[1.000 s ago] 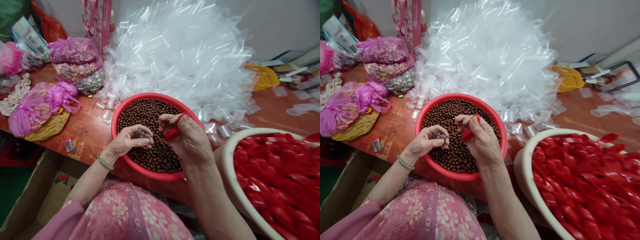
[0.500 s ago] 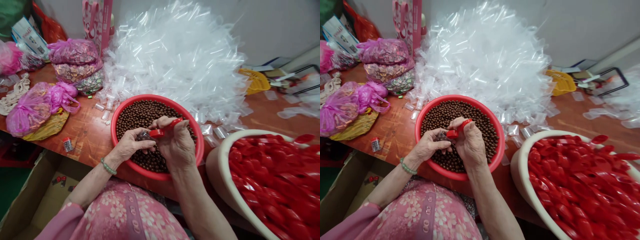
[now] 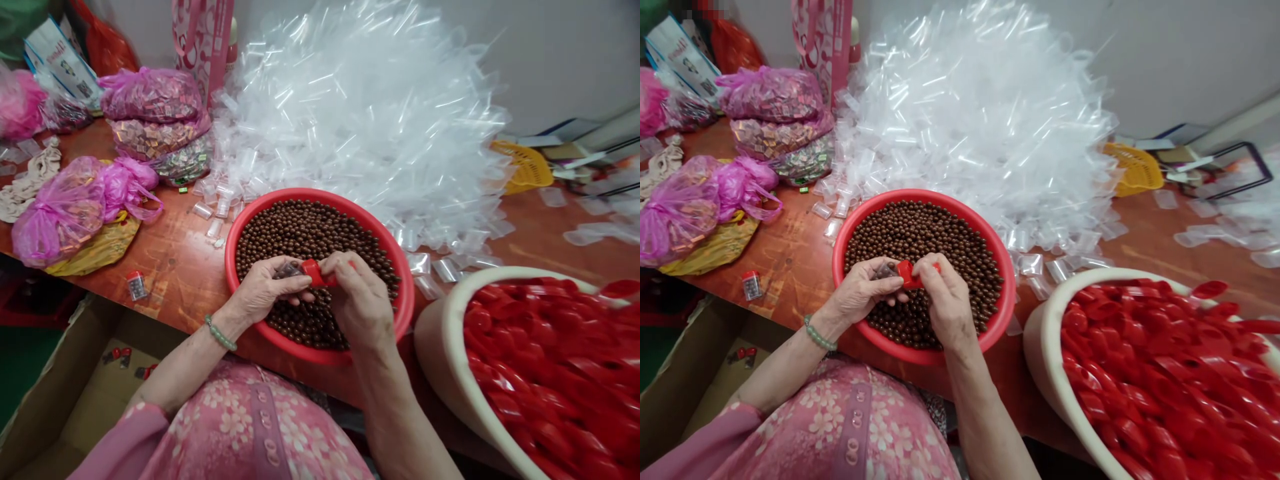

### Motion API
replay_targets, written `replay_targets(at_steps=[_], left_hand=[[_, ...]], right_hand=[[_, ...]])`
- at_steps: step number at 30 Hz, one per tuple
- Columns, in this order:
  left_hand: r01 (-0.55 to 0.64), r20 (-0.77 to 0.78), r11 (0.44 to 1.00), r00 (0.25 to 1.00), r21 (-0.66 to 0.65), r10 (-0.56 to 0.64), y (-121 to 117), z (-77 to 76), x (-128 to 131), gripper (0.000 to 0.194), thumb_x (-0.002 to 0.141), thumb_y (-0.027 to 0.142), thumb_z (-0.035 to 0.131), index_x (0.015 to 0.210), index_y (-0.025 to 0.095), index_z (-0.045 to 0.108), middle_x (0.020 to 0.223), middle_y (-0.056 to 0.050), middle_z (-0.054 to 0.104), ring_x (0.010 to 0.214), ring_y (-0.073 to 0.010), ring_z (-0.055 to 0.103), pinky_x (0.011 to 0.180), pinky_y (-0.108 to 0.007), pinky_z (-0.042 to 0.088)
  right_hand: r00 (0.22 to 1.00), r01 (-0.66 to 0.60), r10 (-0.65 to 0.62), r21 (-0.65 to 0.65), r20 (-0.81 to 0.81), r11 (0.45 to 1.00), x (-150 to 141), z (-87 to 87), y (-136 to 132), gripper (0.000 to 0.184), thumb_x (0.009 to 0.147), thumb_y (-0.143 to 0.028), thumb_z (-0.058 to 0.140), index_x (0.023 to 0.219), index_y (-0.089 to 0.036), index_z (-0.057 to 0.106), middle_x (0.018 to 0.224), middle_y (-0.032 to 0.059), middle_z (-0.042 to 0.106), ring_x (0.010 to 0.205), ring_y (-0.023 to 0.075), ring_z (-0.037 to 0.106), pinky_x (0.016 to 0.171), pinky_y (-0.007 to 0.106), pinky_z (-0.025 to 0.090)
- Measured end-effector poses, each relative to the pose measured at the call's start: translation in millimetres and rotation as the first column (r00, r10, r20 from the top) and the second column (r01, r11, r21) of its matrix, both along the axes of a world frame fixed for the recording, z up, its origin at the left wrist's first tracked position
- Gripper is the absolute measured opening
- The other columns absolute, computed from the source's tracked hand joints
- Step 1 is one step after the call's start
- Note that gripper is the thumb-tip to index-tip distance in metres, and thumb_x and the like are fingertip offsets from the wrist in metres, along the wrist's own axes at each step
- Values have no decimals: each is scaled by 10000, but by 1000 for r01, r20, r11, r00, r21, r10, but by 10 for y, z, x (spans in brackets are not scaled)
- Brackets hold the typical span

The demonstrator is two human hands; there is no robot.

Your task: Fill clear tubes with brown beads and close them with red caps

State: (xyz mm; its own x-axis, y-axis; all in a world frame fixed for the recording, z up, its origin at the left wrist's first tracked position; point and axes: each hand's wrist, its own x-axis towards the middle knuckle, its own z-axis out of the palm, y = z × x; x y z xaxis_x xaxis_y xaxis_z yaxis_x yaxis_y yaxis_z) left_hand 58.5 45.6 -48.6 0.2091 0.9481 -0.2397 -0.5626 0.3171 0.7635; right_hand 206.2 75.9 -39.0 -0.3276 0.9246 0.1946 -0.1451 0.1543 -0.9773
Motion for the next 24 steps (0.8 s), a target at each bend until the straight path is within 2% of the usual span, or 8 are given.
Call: replay_targets(at_steps=[2,5,7,10,13,16,20,24], left_hand=[[-8,-14,1000,1000,6,8,-3,-14,0,501,622,385,844,975,124,602,776,1,640,616,-90,627,532,-172,420],[-15,-38,999,999,41,17,-4,-47,7,487,649,386,833,994,128,607,752,6,635,621,-90,619,557,-178,436],[-9,-47,998,999,68,12,-1,-68,13,455,668,385,827,973,127,608,727,15,621,610,-82,604,563,-178,438],[-22,-56,994,998,106,28,8,-78,20,419,660,383,839,879,115,602,698,23,591,591,-63,557,563,-176,424],[-60,-63,994,996,95,66,12,-57,22,451,621,370,862,874,110,594,695,26,581,583,-58,528,550,-178,410],[-66,-67,995,995,79,71,10,-28,18,488,615,345,859,942,112,583,724,21,598,591,-67,546,554,-186,419],[-34,-32,995,999,96,37,5,-12,9,459,648,301,821,976,122,554,796,-12,661,611,-79,584,591,-206,453],[6,-34,995,999,98,-3,4,-1,-3,414,666,300,804,942,113,557,771,-28,675,586,-75,576,585,-205,450]], right_hand=[[988,20,-30,66,155,998,10,-18,0,207,1011,-419,550,1006,-222,615,869,22,534,753,188,509,704,288,438],[912,13,-127,282,391,959,28,-1,17,379,1018,-488,501,1226,-196,622,1020,81,554,936,246,551,833,369,485],[883,-22,-164,388,440,922,44,12,29,390,1027,-462,497,1272,-192,634,1013,92,539,961,253,547,845,383,500],[896,-102,-109,437,431,894,66,20,28,335,1037,-366,523,1324,-222,618,982,80,528,902,234,545,795,363,521],[897,-164,-62,460,438,873,63,32,15,321,1041,-340,527,1330,-228,612,986,77,525,891,231,538,782,359,519],[901,-173,-47,456,432,873,54,47,30,246,1050,-341,510,1189,-215,669,955,66,542,875,225,536,771,343,502],[937,-30,-107,383,333,923,110,45,100,242,1055,-376,502,990,-206,662,901,42,554,818,203,536,737,318,456],[968,1,-62,244,242,970,200,44,142,222,1046,-377,519,1081,-203,652,787,10,576,697,172,545,651,280,451]])
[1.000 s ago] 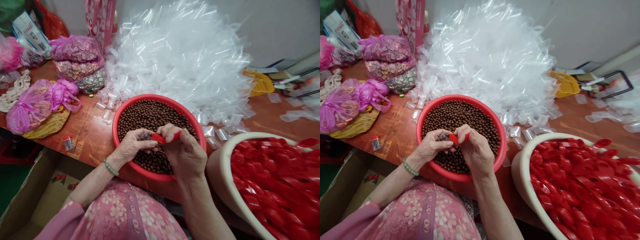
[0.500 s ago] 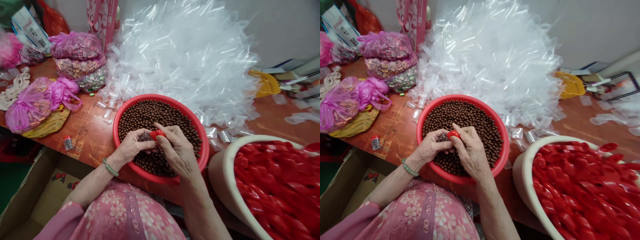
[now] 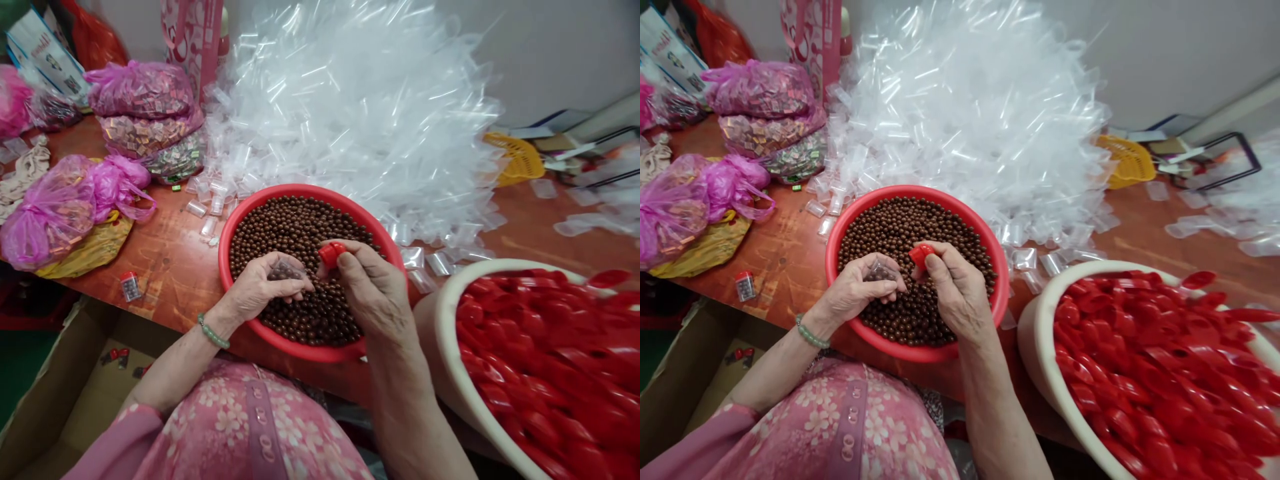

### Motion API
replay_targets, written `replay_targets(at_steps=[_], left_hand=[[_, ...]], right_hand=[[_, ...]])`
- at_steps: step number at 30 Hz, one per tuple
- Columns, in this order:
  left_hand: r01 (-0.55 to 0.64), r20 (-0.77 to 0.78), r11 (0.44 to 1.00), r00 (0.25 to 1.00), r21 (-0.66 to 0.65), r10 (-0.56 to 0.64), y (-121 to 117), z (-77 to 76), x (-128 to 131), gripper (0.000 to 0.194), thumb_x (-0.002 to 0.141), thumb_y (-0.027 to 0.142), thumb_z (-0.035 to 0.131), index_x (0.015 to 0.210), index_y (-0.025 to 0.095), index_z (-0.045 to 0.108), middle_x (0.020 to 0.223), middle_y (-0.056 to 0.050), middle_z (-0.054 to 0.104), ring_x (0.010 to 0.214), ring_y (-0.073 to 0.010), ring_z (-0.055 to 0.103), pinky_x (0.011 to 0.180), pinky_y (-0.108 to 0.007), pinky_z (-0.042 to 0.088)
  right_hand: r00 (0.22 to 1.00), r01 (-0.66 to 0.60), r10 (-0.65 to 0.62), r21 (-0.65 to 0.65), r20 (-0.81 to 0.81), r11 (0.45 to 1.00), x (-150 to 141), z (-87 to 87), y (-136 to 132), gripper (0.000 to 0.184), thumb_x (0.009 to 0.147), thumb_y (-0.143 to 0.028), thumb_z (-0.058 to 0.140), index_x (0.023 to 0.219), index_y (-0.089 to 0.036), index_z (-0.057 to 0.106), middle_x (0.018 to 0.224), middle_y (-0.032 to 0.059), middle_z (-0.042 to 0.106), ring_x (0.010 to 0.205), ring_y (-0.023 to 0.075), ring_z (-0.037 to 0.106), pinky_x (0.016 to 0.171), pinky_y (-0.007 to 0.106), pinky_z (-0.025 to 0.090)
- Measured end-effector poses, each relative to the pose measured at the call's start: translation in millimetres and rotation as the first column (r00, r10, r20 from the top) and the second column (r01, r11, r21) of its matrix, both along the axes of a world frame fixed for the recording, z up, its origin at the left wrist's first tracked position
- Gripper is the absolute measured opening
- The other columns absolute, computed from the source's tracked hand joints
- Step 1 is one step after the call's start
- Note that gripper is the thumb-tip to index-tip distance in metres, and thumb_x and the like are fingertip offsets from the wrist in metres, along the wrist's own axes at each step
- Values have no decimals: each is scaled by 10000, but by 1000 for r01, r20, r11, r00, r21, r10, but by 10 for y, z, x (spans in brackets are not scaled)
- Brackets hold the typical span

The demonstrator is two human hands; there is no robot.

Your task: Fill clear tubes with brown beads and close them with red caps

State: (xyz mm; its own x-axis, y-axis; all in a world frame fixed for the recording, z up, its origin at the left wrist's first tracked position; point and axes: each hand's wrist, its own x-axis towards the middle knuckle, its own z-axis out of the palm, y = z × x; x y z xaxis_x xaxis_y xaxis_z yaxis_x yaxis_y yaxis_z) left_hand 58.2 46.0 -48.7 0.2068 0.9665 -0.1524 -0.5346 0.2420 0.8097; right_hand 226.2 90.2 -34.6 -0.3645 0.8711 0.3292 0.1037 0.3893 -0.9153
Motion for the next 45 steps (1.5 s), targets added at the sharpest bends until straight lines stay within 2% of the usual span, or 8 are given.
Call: replay_targets(at_steps=[5,10,15,23,30,33,39,45], left_hand=[[2,-8,1000,1000,-5,-2,-5,31,-7,385,667,256,779,951,114,562,796,-34,675,630,-85,588,613,-212,460],[46,69,998,997,-46,-43,5,30,-39,406,624,166,722,990,117,552,815,-31,675,619,-85,591,577,-197,440],[68,190,996,980,-57,-56,34,0,-70,405,576,196,622,965,115,542,804,-44,663,592,-115,594,507,-206,432],[16,118,999,993,-32,-12,32,-20,-38,387,576,156,580,952,141,488,717,16,600,540,-87,546,461,-182,388],[-79,-88,996,993,-51,74,-20,29,10,362,586,170,526,945,160,480,644,46,552,487,-68,471,450,-188,339],[-102,-53,992,994,-70,98,-24,37,9,355,587,172,532,939,159,491,631,46,532,501,-71,459,466,-193,336],[26,121,988,993,-150,-8,1,20,-49,347,592,196,603,923,144,514,744,-4,601,562,-96,536,498,-207,382],[58,102,995,994,-81,-50,8,-44,-35,220,662,229,655,822,123,547,689,-6,589,543,-95,561,542,-211,440]], right_hand=[[999,0,-2,46,40,999,-3,17,-8,195,1012,-297,553,1177,-225,629,840,1,614,658,148,572,610,254,471],[996,-20,2,193,92,981,-85,26,10,156,991,-228,551,1103,-222,660,1032,31,665,913,190,641,810,293,524],[997,10,-23,187,69,982,-214,52,13,150,980,-225,568,1085,-205,674,992,29,674,842,179,648,756,272,537],[993,6,-23,145,113,989,-324,66,-17,153,985,-278,558,1056,-186,658,920,27,654,616,149,593,606,266,512],[985,82,-116,244,127,966,-377,-105,-86,88,1000,-246,549,1035,-205,619,919,39,653,799,217,646,737,327,531],[975,37,-113,359,193,933,-336,-147,-89,188,1026,-350,547,1126,-195,577,981,76,645,854,249,643,756,359,541],[883,-226,-50,515,468,827,-236,-110,-37,706,940,-653,581,1351,-107,403,1143,201,569,1014,362,587,831,481,530],[875,-188,-130,574,467,797,-297,-166,-77,518,936,-467,554,1281,-105,418,1024,166,577,870,328,597,714,441,527]])
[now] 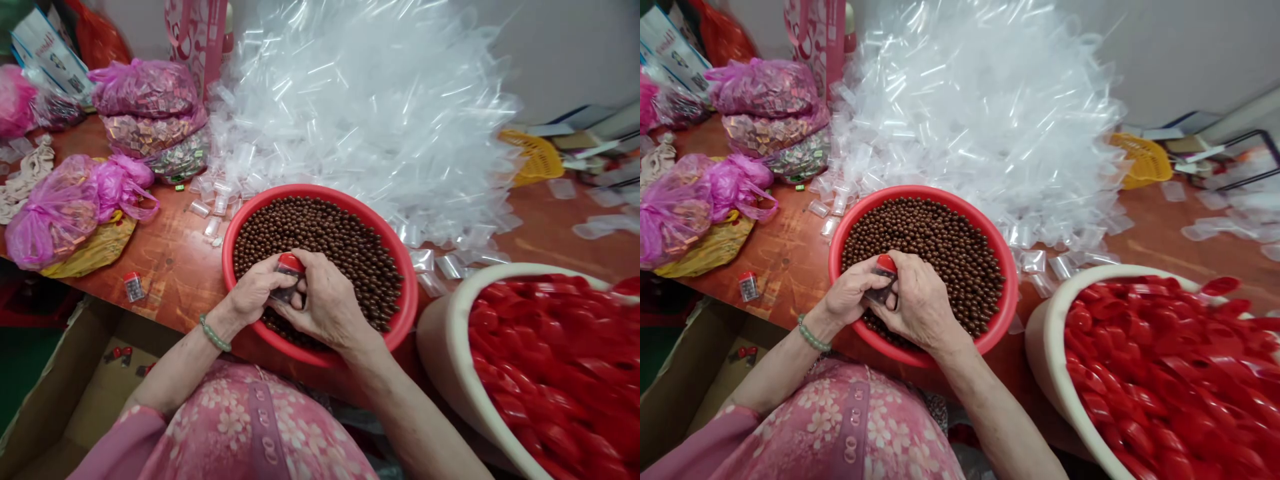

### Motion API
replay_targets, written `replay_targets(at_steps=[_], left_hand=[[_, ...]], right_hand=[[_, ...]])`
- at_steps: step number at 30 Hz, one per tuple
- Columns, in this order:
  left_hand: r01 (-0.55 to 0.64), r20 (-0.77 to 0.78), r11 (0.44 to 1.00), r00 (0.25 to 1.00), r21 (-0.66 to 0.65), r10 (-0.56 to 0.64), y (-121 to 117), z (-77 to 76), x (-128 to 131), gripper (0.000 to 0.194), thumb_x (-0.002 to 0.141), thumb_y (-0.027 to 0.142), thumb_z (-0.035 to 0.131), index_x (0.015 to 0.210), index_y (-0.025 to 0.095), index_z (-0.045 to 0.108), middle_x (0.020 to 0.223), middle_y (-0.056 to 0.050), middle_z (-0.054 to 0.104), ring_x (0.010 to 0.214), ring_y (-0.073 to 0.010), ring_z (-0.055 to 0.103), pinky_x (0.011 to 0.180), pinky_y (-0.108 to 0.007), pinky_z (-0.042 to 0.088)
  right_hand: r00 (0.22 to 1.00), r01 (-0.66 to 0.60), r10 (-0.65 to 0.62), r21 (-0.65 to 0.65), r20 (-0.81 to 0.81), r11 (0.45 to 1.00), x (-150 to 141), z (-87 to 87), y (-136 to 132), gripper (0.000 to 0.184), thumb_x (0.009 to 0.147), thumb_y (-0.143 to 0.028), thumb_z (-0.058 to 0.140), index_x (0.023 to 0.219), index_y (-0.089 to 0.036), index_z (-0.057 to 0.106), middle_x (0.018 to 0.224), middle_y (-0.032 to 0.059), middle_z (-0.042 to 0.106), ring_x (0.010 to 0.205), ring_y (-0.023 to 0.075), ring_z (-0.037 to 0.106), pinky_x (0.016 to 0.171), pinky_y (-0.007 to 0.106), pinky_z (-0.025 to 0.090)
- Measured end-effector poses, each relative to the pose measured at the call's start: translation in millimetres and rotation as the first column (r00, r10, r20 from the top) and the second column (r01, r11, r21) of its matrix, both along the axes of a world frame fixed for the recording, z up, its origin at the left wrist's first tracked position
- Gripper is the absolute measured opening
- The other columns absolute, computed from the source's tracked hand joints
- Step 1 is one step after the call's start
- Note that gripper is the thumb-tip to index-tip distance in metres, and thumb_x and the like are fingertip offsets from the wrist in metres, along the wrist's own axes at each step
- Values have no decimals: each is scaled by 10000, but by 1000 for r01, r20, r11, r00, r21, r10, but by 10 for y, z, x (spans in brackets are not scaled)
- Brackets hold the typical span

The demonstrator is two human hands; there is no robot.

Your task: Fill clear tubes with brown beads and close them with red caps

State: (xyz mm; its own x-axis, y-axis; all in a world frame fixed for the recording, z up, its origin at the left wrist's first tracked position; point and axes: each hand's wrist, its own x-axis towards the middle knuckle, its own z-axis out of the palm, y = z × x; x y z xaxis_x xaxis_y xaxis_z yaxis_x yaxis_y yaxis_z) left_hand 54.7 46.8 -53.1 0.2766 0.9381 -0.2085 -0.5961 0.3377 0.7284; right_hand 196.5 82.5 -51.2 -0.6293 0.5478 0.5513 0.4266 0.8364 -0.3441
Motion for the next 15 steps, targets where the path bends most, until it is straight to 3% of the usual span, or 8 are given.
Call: replay_targets(at_steps=[5,10,15], left_hand=[[37,-1,997,999,68,-37,-25,17,4,290,728,293,722,893,132,545,714,14,558,547,-69,523,525,-190,417],[9,3,997,1000,78,-9,-43,33,-32,370,741,355,765,942,144,537,747,11,562,581,-70,531,528,-179,415],[21,40,997,999,68,-24,-43,41,-15,432,716,410,790,952,141,549,761,2,573,563,-70,526,513,-182,409]], right_hand=[[993,32,-35,-28,-117,999,-23,-6,-68,512,829,-344,611,1267,-157,422,1045,133,573,879,315,597,738,439,528],[996,-38,31,-92,-80,995,8,59,-70,570,871,-363,640,1336,-150,388,1110,153,557,956,330,586,794,467,524],[997,32,-27,64,-76,997,-17,39,-52,567,866,-340,601,1351,-144,381,1068,155,575,919,334,601,751,458,532]])
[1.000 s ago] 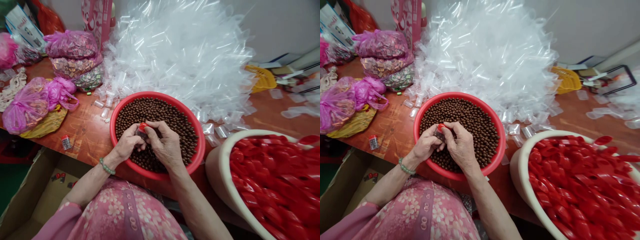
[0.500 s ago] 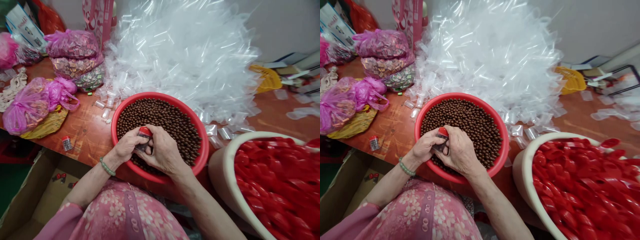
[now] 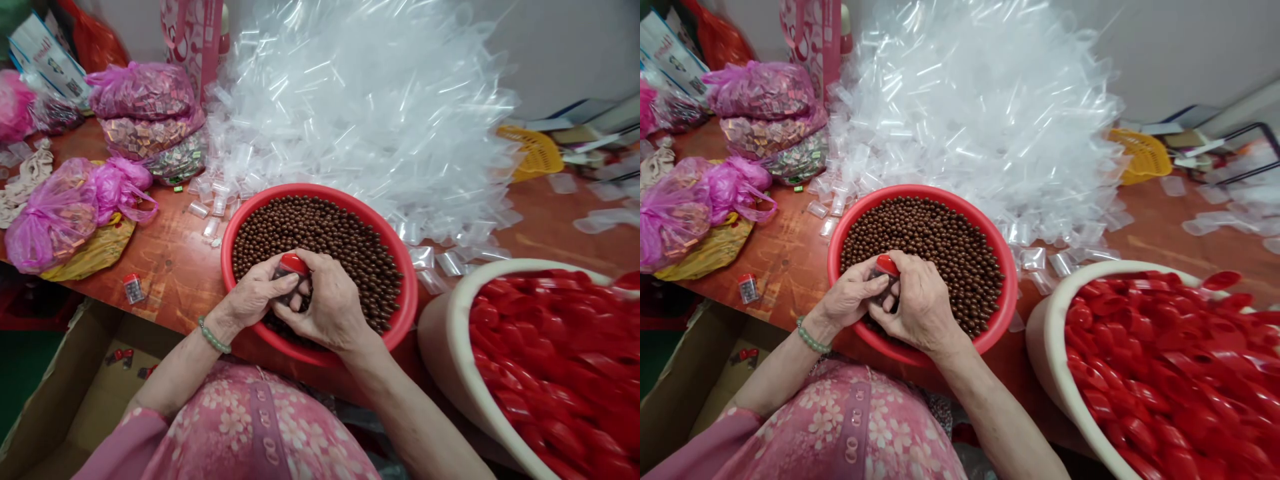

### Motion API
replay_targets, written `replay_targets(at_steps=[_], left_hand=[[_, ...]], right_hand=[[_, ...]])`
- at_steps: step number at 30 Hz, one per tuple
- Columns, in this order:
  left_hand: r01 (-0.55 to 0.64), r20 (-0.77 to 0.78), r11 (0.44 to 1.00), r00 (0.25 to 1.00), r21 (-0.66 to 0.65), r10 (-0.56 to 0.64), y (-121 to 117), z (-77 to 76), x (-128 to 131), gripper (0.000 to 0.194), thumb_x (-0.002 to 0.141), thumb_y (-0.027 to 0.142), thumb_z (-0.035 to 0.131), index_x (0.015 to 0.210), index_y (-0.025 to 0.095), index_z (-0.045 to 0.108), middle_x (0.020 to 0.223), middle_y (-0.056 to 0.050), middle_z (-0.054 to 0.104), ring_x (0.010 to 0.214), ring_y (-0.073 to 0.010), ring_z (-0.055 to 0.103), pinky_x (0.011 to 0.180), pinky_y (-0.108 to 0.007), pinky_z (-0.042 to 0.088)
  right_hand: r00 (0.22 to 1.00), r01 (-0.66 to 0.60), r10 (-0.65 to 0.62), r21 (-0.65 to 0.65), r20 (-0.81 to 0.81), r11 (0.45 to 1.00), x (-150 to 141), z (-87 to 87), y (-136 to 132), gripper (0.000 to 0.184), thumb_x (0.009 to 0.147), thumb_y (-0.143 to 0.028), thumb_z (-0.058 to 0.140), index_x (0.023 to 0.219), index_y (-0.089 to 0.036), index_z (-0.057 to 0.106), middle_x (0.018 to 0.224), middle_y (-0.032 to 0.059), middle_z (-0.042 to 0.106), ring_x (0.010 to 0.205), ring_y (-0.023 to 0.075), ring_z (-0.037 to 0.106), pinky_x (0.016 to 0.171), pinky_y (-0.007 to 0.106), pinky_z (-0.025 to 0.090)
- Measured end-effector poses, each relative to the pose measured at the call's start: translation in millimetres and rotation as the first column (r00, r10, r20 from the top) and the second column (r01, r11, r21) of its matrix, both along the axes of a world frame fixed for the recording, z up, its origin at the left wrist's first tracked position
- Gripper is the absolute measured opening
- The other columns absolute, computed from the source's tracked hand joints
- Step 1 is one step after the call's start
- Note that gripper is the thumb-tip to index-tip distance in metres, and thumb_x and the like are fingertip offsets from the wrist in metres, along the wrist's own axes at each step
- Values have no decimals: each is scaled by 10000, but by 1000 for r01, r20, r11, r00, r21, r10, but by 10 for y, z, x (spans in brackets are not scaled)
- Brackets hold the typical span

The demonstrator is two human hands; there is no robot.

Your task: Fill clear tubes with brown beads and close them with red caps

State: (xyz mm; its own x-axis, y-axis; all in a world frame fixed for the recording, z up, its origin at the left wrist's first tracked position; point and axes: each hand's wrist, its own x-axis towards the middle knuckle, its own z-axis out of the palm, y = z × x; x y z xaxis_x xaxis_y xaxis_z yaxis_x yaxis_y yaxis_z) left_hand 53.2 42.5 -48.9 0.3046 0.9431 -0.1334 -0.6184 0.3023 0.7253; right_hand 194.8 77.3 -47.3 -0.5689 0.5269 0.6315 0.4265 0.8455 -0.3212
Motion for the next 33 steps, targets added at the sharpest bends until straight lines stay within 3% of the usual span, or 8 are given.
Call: replay_targets(at_steps=[4,8,10,14,18,25,29,33], left_hand=[[-14,44,1000,999,25,12,-11,-2,9,404,733,405,784,922,144,541,760,2,564,560,-62,511,522,-180,401],[-10,-33,997,999,79,13,-30,-6,-18,349,804,396,728,980,148,557,781,0,547,601,-66,502,528,-179,379],[17,-112,992,994,121,-3,-32,-7,-27,426,814,412,717,1115,147,573,799,-7,552,638,-75,502,565,-188,387],[89,-227,980,973,175,-48,-21,-9,-18,702,808,448,712,1383,130,464,744,10,527,618,-86,480,597,-217,398],[81,-268,973,963,214,-21,-13,-18,-10,676,857,425,652,1425,130,432,726,15,513,618,-87,480,613,-222,411],[58,-250,969,968,242,4,-23,-61,-13,583,869,387,651,1368,128,494,760,10,510,622,-75,469,600,-205,406],[45,-155,981,988,187,-15,-46,-116,-22,646,848,392,686,1393,130,460,787,9,510,616,-69,471,586,-203,399],[68,-86,988,995,136,-57,-60,-100,-41,608,844,391,696,1341,121,476,807,1,529,627,-63,484,567,-188,382]], right_hand=[[998,35,-31,86,-57,996,-45,14,-10,562,858,-324,604,1349,-146,395,1063,156,589,905,331,610,761,463,534],[996,-88,82,-224,-36,971,72,186,-5,537,906,-419,654,1320,-148,446,1136,160,584,996,329,601,818,457,537],[989,-144,119,-420,-85,896,162,261,14,463,924,-458,683,1255,-177,522,1133,127,608,1006,306,611,842,433,541],[946,-197,-35,-659,-322,726,207,253,44,220,938,-413,703,991,-206,653,900,41,659,773,232,660,683,347,585],[849,-299,-192,-747,-493,594,71,202,1,236,866,-413,776,895,-196,688,842,25,670,542,171,612,467,271,562],[796,-235,-272,-689,-541,685,-54,184,-100,140,855,-320,785,866,-199,716,821,22,680,614,174,630,468,226,544],[838,-165,-192,-573,-511,803,-21,39,-144,59,953,-271,681,966,-214,669,878,15,648,569,147,597,457,231,510],[957,-109,11,-324,-291,940,87,-20,-116,371,960,-479,676,1178,-205,555,998,78,602,783,242,626,636,348,550]])
